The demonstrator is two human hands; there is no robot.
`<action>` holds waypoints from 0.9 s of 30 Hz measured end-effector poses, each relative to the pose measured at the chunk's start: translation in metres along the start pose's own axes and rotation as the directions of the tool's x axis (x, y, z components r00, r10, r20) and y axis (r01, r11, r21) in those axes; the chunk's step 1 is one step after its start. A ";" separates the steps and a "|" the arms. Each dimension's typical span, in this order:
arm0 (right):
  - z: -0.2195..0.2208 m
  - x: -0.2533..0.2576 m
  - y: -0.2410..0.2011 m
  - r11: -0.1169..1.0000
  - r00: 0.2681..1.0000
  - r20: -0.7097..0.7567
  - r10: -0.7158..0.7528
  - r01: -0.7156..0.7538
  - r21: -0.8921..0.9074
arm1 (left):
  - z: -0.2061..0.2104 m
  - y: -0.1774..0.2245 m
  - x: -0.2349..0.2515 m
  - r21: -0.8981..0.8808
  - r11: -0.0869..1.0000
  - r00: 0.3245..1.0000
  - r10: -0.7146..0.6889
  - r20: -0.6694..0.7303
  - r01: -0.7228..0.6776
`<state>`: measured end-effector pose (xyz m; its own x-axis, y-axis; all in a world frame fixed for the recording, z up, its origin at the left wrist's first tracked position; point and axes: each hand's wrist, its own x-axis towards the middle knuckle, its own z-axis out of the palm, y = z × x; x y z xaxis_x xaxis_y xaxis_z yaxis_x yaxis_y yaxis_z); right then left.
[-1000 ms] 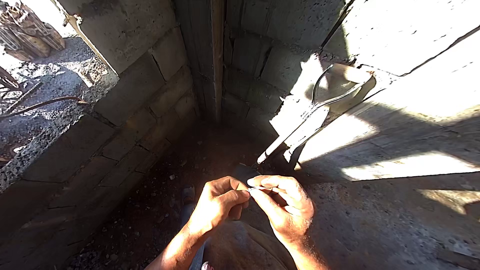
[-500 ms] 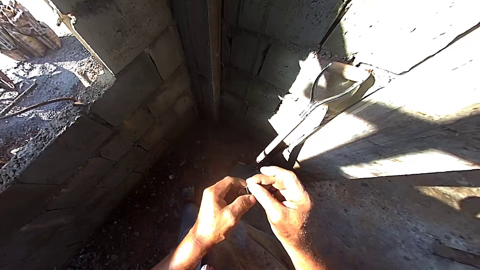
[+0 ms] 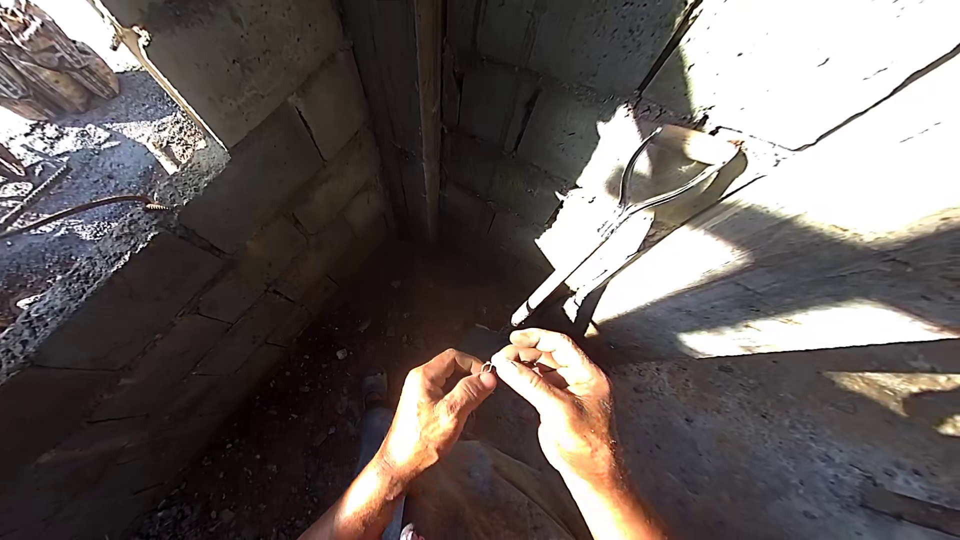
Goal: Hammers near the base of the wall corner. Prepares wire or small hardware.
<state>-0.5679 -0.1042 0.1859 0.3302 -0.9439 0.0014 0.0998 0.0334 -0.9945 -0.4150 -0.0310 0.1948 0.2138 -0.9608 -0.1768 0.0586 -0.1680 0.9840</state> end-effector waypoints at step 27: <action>-0.027 0.016 0.005 0.742 0.957 0.224 -0.183 0.284 -0.607 | -0.045 -0.014 -0.009 -0.674 0.603 0.901 -0.223 0.372 0.427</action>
<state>-0.5876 -0.1279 0.1783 0.5078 -0.8363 0.2068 -0.4023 -0.4425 -0.8015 -0.3741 -0.0100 0.1816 -0.1829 -0.9102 -0.3716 0.7839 -0.3631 0.5037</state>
